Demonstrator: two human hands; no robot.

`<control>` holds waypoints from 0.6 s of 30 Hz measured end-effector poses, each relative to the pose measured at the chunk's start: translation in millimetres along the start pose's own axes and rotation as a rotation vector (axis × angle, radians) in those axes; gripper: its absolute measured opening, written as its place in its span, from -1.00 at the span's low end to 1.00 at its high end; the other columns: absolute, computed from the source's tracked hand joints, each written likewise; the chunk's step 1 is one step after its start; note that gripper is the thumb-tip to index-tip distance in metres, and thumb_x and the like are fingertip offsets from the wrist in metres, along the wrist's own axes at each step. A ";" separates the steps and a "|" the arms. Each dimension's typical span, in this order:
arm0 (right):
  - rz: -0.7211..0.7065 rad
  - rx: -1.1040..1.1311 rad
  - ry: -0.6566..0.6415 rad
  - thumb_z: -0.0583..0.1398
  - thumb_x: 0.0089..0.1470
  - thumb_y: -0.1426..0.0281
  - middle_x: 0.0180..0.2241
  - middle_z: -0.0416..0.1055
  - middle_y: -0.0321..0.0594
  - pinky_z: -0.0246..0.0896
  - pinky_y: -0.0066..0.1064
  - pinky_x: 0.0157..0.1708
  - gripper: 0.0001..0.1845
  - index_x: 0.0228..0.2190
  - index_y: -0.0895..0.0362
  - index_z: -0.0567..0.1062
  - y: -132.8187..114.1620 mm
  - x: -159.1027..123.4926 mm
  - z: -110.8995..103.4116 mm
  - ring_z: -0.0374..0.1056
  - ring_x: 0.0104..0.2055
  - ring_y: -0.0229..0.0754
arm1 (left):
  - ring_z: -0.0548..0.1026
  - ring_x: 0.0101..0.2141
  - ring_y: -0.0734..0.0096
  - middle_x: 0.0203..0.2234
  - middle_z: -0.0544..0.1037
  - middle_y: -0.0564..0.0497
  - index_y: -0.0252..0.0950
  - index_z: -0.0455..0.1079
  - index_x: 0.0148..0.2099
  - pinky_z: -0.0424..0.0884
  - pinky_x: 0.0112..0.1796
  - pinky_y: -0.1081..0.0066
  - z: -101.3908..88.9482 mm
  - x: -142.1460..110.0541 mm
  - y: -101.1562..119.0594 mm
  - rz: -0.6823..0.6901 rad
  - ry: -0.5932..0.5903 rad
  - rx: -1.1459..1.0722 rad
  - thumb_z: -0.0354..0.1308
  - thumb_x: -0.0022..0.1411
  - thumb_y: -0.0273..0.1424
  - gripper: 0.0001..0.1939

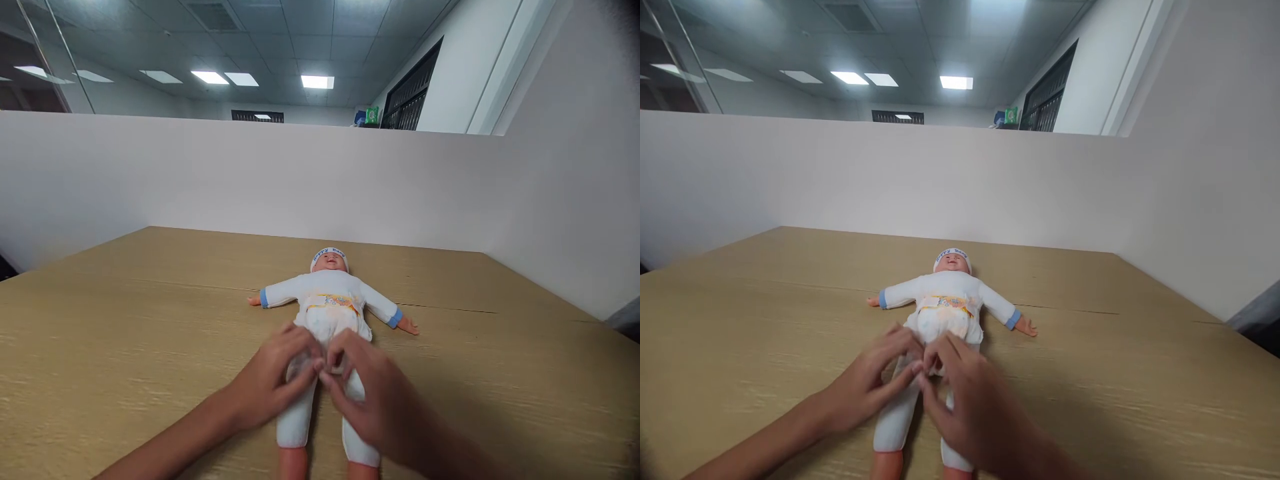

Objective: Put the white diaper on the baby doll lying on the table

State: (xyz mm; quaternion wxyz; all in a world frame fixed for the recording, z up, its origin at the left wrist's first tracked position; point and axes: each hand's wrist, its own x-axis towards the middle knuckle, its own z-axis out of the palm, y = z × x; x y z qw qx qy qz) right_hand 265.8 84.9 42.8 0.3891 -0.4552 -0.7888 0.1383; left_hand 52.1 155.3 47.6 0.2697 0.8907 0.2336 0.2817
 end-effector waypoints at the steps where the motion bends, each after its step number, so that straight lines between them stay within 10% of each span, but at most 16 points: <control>1: 0.013 0.002 -0.065 0.20 0.25 0.52 -0.20 0.44 -0.33 0.26 -0.39 -0.21 -0.82 -0.17 0.01 0.37 -1.7 -14.0 -0.3 0.39 -0.23 -0.20 | 0.40 -0.07 0.20 -0.15 0.58 0.02 -0.16 0.45 -0.09 0.30 0.01 0.21 1.0 -4.9 4.0 0.028 -0.094 0.041 0.03 0.57 -0.30 -0.81; 11: 0.279 -0.201 -0.031 0.19 0.37 0.39 -0.43 0.45 -0.34 0.14 -0.33 -0.37 -0.86 -0.31 0.04 0.42 40.7 -27.4 10.1 0.38 -0.43 -0.16 | 0.45 -0.17 0.12 -0.25 0.51 -0.08 -0.23 0.40 -0.23 0.36 -0.11 0.18 27.6 2.1 -20.6 -0.327 0.017 0.107 0.21 0.41 -0.04 -0.64; 18: 0.264 -0.247 -0.033 0.21 0.34 0.38 -0.35 0.43 -0.32 0.10 -0.32 -0.36 -0.83 -0.35 0.05 0.42 37.1 -31.6 14.2 0.37 -0.40 -0.19 | 0.43 -0.20 0.10 -0.36 0.46 -0.05 -0.22 0.36 -0.38 0.30 -0.15 0.22 34.2 9.7 -20.9 -0.335 0.016 0.137 0.23 0.39 -0.05 -0.59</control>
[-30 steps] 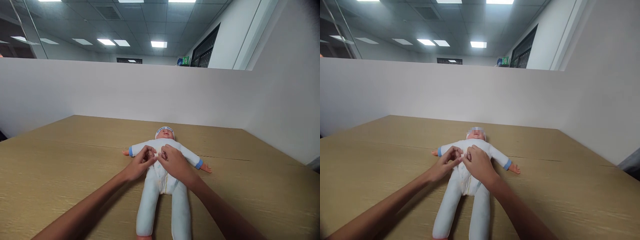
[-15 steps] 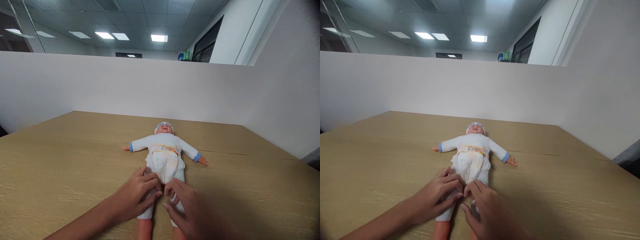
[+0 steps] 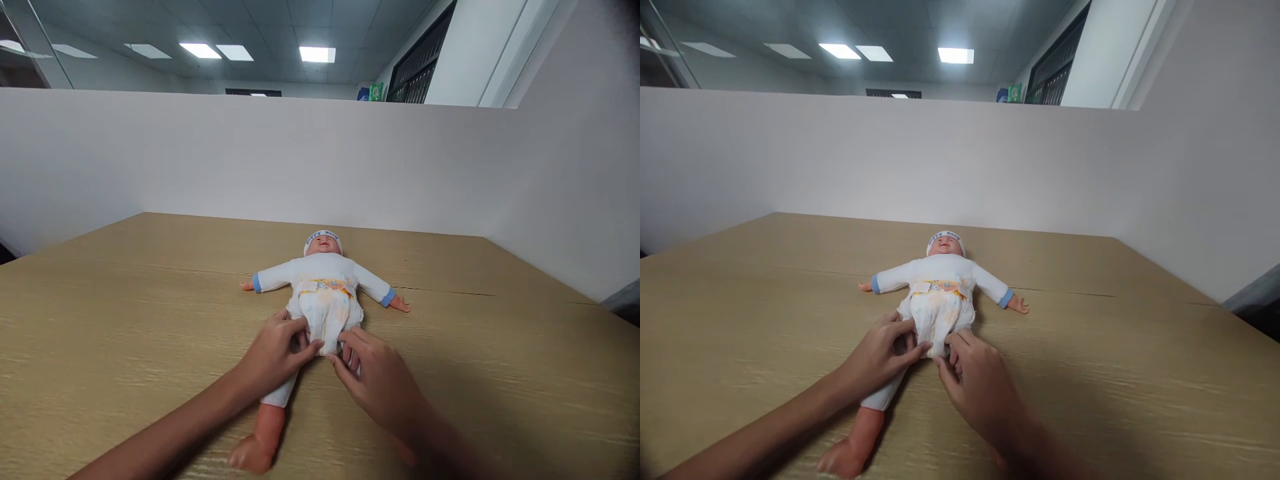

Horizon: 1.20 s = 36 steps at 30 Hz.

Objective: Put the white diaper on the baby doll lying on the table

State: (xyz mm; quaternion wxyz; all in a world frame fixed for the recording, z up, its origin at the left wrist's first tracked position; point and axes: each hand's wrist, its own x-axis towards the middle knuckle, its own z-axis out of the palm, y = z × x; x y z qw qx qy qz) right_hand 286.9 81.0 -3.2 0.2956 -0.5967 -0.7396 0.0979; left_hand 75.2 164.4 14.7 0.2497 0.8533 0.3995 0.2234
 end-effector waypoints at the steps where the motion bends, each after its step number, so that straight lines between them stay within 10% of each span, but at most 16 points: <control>1: 0.009 0.015 -0.010 0.21 0.33 0.38 -0.33 0.44 -0.32 0.11 -0.32 -0.35 -0.86 -0.33 0.05 0.44 0.3 -0.8 -1.3 0.38 -0.39 -0.19 | 0.43 -0.19 0.10 -0.37 0.46 -0.04 -0.22 0.35 -0.38 0.29 -0.15 0.22 -0.6 -1.0 0.2 0.014 0.007 -0.013 0.23 0.41 -0.06 -0.59; 12: 0.003 0.105 0.073 0.19 0.34 0.40 0.01 0.45 -0.15 0.33 -0.24 -0.16 -0.89 -0.11 0.02 0.48 -8.2 -13.4 4.7 0.42 -0.22 -0.11 | 0.39 -0.03 0.10 -0.01 0.53 -0.09 -0.22 0.43 -0.23 0.27 0.04 0.14 0.5 -11.3 -3.9 0.161 0.107 -0.030 0.20 0.47 -0.17 -0.74; 24: 0.153 0.170 0.113 0.23 0.25 0.26 -0.47 0.37 -0.36 0.17 -0.33 -0.38 -0.86 -0.20 0.03 0.42 -3.3 -3.3 6.8 0.35 -0.43 -0.12 | 0.40 -0.13 0.16 -0.22 0.44 0.00 -0.20 0.30 -0.16 0.32 -0.09 0.22 6.9 -7.8 -7.8 0.036 0.126 -0.174 0.27 0.39 -0.15 -0.72; 36: 0.288 0.262 0.137 0.30 0.25 0.09 -0.30 0.69 -0.34 0.16 -0.29 -0.38 -0.77 -0.22 -0.04 0.58 8.7 -2.4 -13.0 0.32 -0.51 -0.15 | 0.53 -0.06 0.17 -0.11 0.55 -0.04 -0.18 0.29 0.02 0.45 -0.05 0.24 8.9 -12.1 -18.3 -0.172 0.165 -0.678 0.44 0.23 -0.08 -0.49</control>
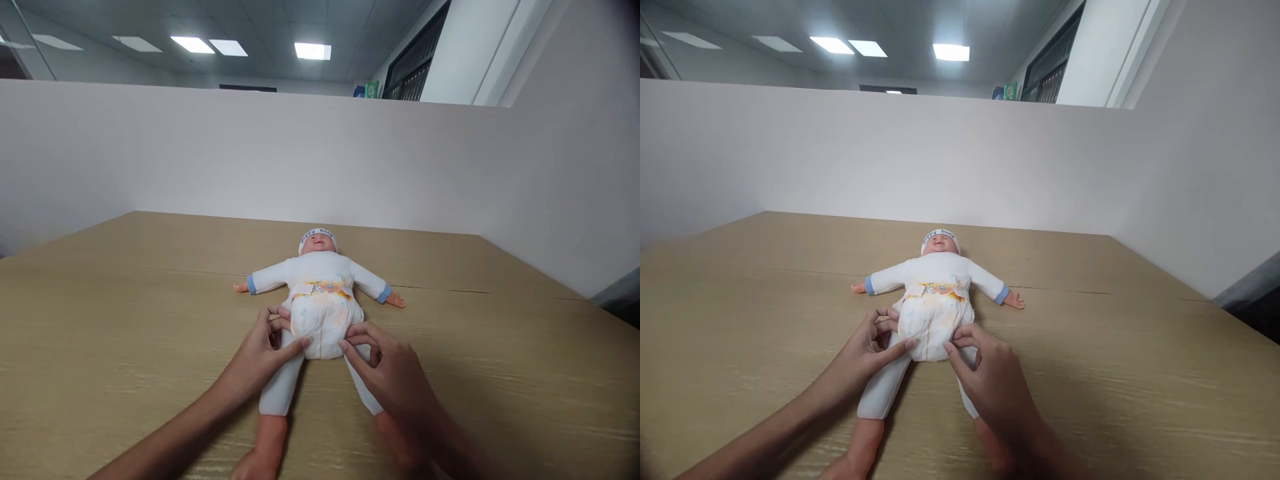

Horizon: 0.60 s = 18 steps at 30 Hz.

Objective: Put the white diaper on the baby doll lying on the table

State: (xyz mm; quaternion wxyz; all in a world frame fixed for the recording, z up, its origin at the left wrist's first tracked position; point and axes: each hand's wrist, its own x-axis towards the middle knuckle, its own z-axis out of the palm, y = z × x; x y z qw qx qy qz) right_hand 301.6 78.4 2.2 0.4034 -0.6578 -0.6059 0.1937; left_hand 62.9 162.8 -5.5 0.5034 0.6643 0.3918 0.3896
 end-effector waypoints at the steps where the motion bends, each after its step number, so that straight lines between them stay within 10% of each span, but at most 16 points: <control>1: -0.012 -0.006 -0.001 0.30 0.25 0.10 -0.27 0.69 -0.32 0.19 -0.27 -0.34 -0.78 -0.21 -0.05 0.60 -0.6 -1.1 0.9 0.36 -0.45 -0.12 | 0.54 -0.06 0.15 -0.10 0.58 -0.05 -0.19 0.34 0.01 0.45 -0.04 0.23 0.2 -1.5 1.7 0.003 -0.006 0.023 0.42 0.24 -0.08 -0.52; 7: -0.075 0.063 -0.062 0.27 0.27 0.14 -0.17 0.62 -0.23 0.28 -0.16 0.00 -0.79 -0.28 -0.03 0.63 -1.4 -2.7 12.5 0.45 -0.04 0.06 | 0.51 -0.18 0.12 -0.24 0.64 -0.04 -0.22 0.58 -0.13 0.41 -0.12 0.24 5.0 -0.8 15.2 0.010 -0.070 0.245 0.32 0.31 -0.01 -0.63; 18: -0.013 0.040 0.034 0.27 0.26 0.00 -0.47 0.52 -0.30 0.14 -0.33 -0.43 -0.62 -0.27 0.02 0.69 2.8 2.1 4.5 0.29 -0.47 -0.14 | 0.42 -0.30 0.28 -0.34 0.54 -0.01 -0.30 0.56 -0.19 0.33 -0.28 0.34 -1.6 7.5 8.7 -0.094 -0.131 -0.047 0.35 0.27 0.08 -0.51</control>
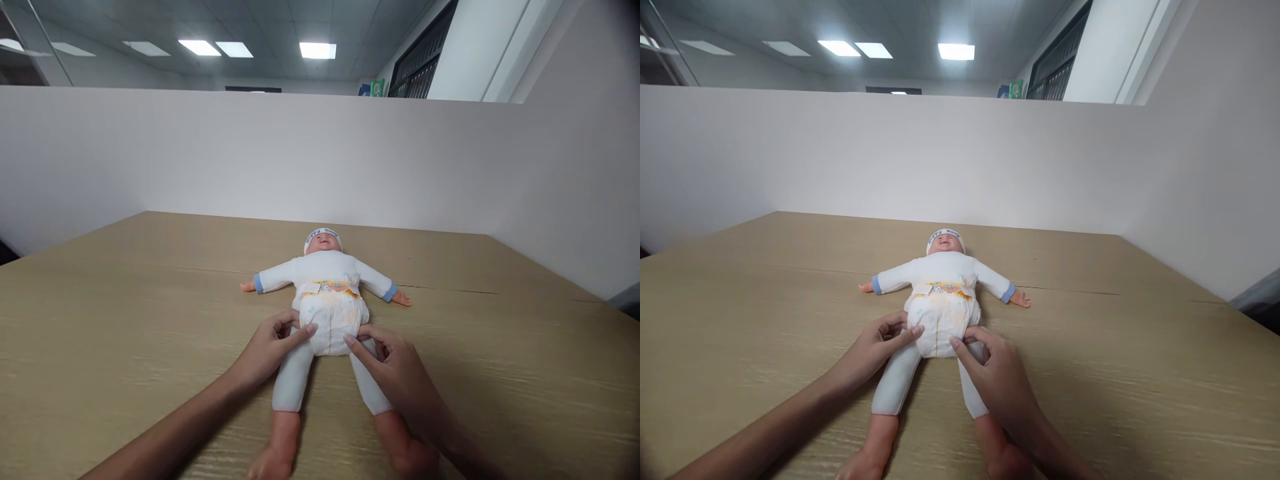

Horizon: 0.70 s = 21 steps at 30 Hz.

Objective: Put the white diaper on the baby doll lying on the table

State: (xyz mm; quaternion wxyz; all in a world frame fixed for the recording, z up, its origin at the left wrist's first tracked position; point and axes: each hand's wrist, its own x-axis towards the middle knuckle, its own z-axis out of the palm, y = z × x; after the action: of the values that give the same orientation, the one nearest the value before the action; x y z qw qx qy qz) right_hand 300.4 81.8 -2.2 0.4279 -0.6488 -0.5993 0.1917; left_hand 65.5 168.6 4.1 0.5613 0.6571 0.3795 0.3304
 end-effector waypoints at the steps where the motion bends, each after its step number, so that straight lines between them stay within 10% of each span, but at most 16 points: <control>1: -0.046 -0.042 0.034 0.28 0.27 0.02 -0.48 0.52 -0.29 0.14 -0.32 -0.42 -0.64 -0.26 0.02 0.71 0.6 -0.6 -0.6 0.28 -0.48 -0.14 | 0.40 -0.32 0.32 -0.37 0.52 0.01 -0.31 0.55 -0.22 0.30 -0.29 0.36 -0.1 -0.4 1.0 0.010 0.006 0.006 0.35 0.28 0.08 -0.51; 13: -0.461 -0.266 0.313 0.24 0.39 0.20 -0.36 0.53 -0.31 0.19 -0.32 -0.29 -0.77 -0.28 0.04 0.58 17.2 16.3 -18.0 0.26 -0.42 -0.17 | 0.56 -0.09 0.14 -0.18 0.70 -0.03 -0.22 0.62 -0.15 0.39 0.01 0.23 -21.0 -9.1 8.9 0.188 0.216 0.301 0.15 0.47 -0.03 -0.60; 21: -0.402 -0.601 0.302 0.15 0.36 0.11 0.17 0.48 0.15 0.21 0.00 0.17 -0.43 0.21 0.22 0.42 95.2 124.4 -20.1 0.34 0.18 0.26 | 0.39 0.19 -0.13 0.21 0.51 -0.25 -0.31 0.35 0.28 0.28 0.20 -0.06 -69.9 81.7 -27.7 0.466 0.381 1.134 0.12 0.46 -0.13 -0.51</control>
State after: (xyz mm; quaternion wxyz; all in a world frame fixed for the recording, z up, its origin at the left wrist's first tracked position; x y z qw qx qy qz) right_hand 400.1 200.5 -32.8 0.3314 -0.6359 -0.6740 -0.1776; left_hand 42.2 275.9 -12.0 -0.0374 0.8469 0.4356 0.3027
